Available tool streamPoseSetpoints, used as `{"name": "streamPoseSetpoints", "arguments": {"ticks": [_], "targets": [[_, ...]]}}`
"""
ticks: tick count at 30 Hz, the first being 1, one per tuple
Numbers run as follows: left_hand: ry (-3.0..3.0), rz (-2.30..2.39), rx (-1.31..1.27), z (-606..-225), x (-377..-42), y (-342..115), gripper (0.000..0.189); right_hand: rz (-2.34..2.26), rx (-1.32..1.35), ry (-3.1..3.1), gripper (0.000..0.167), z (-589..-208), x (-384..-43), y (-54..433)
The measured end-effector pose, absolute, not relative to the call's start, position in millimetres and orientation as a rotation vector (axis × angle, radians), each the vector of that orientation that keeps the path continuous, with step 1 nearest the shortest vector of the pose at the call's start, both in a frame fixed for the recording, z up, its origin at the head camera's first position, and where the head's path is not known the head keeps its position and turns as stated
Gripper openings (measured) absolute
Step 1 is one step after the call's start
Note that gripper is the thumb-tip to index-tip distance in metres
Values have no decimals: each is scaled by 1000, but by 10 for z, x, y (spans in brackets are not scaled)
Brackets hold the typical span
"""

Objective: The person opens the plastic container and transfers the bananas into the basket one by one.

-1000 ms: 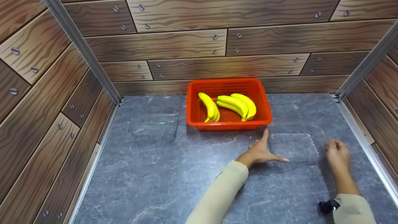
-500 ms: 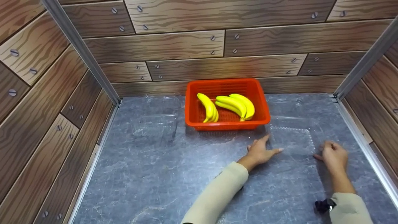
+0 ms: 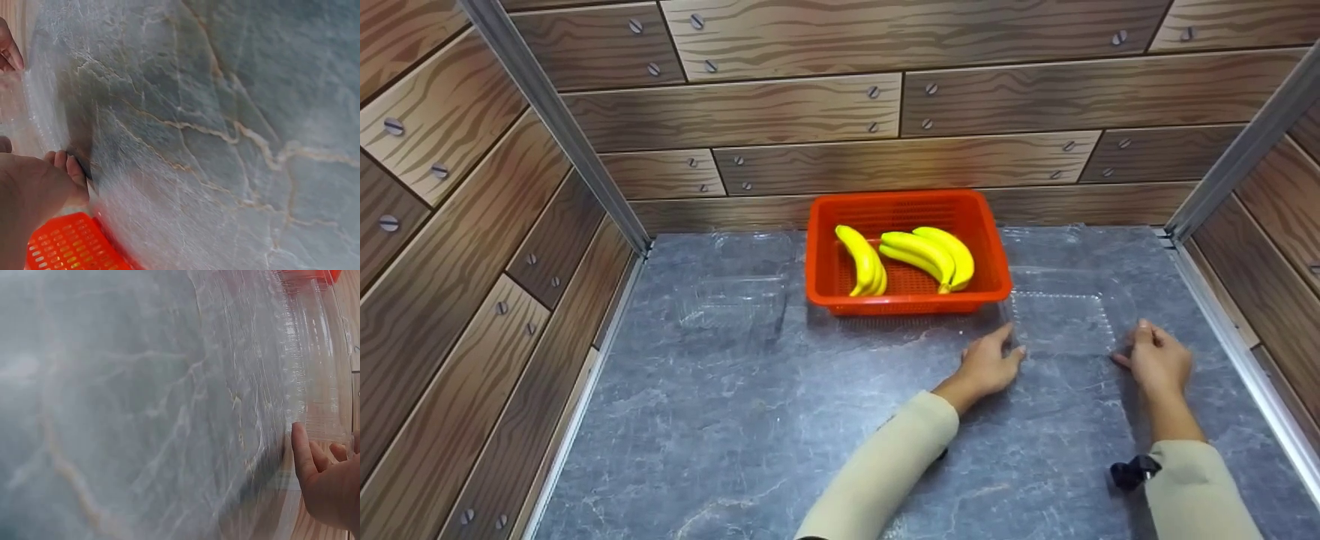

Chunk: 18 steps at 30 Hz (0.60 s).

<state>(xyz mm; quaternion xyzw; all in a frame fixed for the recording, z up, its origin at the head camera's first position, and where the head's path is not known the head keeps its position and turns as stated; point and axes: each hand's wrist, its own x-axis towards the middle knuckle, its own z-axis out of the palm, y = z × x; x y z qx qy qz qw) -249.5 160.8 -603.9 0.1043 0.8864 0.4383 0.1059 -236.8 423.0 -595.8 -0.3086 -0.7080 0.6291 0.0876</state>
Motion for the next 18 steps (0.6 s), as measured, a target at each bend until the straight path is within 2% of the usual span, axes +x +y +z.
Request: {"name": "streamPoseSetpoints", "arguments": {"ticks": [5,13,18], "targets": [[2525,1287,284,-5963,-2480,1591,64,1798,-926,-2181,61,-5976,-2455,4205],[2451,1201,402,-5962,-2447,1531,84,1790,-938,-2143,65,-5990,-2492,4186],[2432,1223,396,-5988,-2454,1518,89,1850,-938,-2106,69,-5999,-2508,4173]]}}
